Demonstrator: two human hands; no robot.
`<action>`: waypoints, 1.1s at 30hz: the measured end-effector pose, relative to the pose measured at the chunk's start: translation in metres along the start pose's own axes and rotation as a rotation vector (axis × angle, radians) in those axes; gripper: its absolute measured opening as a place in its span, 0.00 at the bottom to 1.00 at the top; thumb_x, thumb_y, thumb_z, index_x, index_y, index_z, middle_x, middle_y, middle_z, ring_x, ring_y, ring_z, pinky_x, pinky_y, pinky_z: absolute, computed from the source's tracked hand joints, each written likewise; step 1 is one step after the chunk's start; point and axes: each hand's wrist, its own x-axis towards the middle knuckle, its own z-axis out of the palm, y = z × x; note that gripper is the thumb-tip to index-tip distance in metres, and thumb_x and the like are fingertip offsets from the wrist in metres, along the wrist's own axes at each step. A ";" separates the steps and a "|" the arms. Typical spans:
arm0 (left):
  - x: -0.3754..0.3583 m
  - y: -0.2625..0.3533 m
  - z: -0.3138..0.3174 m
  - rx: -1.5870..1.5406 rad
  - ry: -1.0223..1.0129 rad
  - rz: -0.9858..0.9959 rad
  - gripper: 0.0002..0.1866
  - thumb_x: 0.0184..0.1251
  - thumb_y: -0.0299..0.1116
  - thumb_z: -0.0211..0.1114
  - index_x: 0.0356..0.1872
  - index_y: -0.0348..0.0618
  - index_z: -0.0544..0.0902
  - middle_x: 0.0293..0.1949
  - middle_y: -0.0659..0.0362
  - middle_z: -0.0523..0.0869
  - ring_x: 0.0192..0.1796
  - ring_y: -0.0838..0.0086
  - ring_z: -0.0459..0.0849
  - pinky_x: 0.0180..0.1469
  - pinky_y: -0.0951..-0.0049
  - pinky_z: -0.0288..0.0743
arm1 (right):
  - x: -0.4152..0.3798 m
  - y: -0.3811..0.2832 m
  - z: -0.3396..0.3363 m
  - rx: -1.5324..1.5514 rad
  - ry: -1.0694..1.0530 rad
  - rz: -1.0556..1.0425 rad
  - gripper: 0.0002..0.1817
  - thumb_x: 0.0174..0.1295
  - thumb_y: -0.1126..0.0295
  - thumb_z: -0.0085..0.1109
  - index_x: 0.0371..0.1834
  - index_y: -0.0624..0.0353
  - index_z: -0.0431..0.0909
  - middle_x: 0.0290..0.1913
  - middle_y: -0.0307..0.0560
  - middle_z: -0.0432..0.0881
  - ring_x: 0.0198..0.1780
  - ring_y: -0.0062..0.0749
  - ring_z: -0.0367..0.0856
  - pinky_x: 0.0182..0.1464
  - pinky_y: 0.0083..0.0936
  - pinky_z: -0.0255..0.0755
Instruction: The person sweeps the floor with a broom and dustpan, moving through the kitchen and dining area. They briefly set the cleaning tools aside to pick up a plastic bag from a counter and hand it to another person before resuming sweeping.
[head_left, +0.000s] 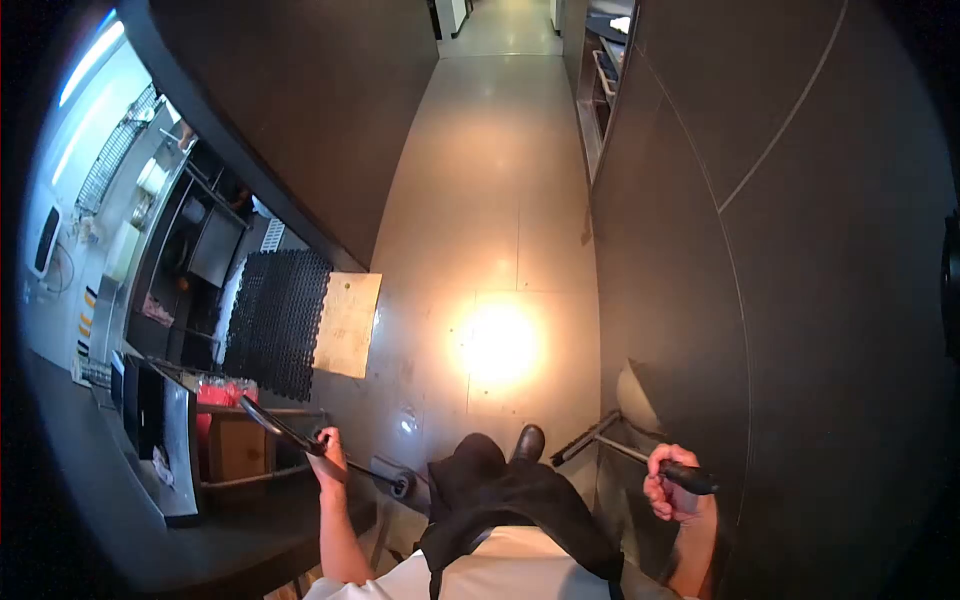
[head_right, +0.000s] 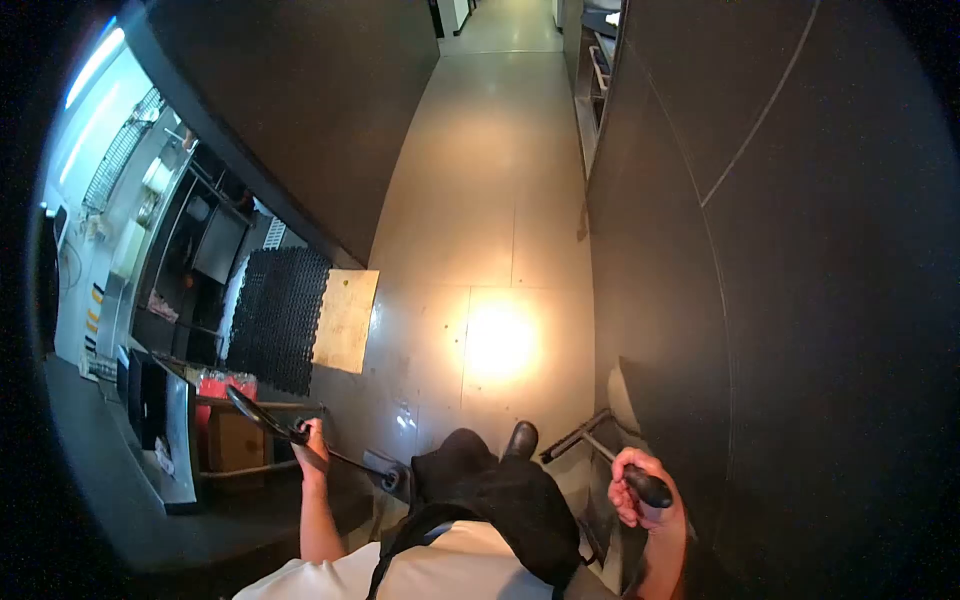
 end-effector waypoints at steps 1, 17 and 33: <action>0.002 0.037 0.020 -0.096 0.013 -0.060 0.09 0.60 0.35 0.58 0.25 0.49 0.66 0.20 0.69 0.66 0.21 0.85 0.62 0.20 0.82 0.54 | 0.006 -0.010 0.005 -0.089 0.035 0.036 0.23 0.62 0.45 0.36 0.27 0.53 0.67 0.11 0.46 0.66 0.06 0.23 0.58 0.05 0.21 0.54; 0.336 0.209 0.309 -0.072 -0.195 0.296 0.12 0.64 0.37 0.56 0.23 0.44 0.70 0.18 0.67 0.69 0.16 0.86 0.61 0.18 0.81 0.55 | 0.329 -0.258 0.110 -0.091 0.020 -0.161 0.19 0.59 0.53 0.44 0.25 0.59 0.69 0.16 0.45 0.69 0.10 0.26 0.63 0.08 0.20 0.55; 0.573 0.324 0.476 -0.085 -0.037 0.363 0.13 0.65 0.40 0.57 0.28 0.41 0.72 0.24 0.62 0.73 0.16 0.85 0.67 0.18 0.81 0.64 | 0.636 -0.395 0.124 -0.157 0.277 0.350 0.08 0.60 0.72 0.50 0.39 0.56 0.63 0.22 0.39 0.70 0.18 0.20 0.64 0.18 0.20 0.61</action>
